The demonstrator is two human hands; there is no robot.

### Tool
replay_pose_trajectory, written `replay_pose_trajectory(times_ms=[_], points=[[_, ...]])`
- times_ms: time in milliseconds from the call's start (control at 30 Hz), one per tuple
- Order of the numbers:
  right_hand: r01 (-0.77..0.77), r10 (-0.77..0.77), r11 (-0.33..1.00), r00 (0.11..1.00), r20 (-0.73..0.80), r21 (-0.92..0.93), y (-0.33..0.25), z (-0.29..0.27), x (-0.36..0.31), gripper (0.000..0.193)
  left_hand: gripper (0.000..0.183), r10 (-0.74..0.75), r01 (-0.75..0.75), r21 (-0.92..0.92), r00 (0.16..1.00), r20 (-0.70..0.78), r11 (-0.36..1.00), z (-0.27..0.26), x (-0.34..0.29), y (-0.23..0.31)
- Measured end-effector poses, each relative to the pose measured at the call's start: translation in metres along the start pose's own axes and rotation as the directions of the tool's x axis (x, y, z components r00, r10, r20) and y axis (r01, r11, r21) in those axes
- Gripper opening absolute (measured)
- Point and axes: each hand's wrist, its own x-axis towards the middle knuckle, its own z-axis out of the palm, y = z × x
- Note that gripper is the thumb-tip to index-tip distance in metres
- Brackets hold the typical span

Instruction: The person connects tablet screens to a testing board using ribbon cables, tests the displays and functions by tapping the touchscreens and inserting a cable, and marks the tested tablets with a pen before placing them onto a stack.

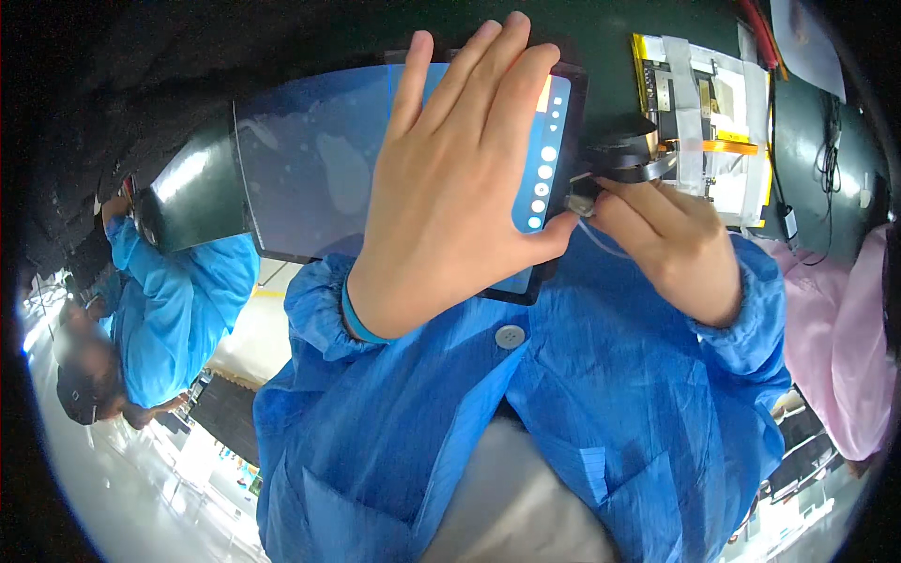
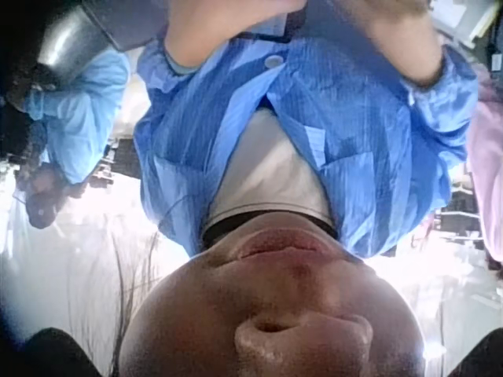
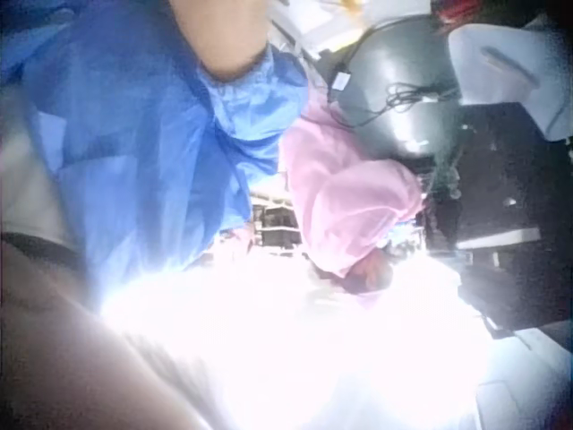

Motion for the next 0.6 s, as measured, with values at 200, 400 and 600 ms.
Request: replay_pose_trajectory(times_ms=[200,400,600], points=[[0.023,-0.021,0.999,0.998,0.052,-0.031,-0.001,0.001,0.002,0.023,0.092,0.047,-0.046,0.02,0.999,-0.012,0.999,0.003,-0.004,-0.01],[-0.021,0.016,0.998,0.996,0.083,0.06,-0.004,0.001,0.001,0.019,0.092,0.083,-0.081,0.046,0.995,-0.049,0.996,0.005,-0.006,-0.02],[0.005,-0.005,1.0,0.996,0.086,-0.001,0.002,0.005,-0.003,0.023,0.093,0.124,-0.118,0.082,0.989,-0.075,0.99,0.01,-0.004,-0.027]])
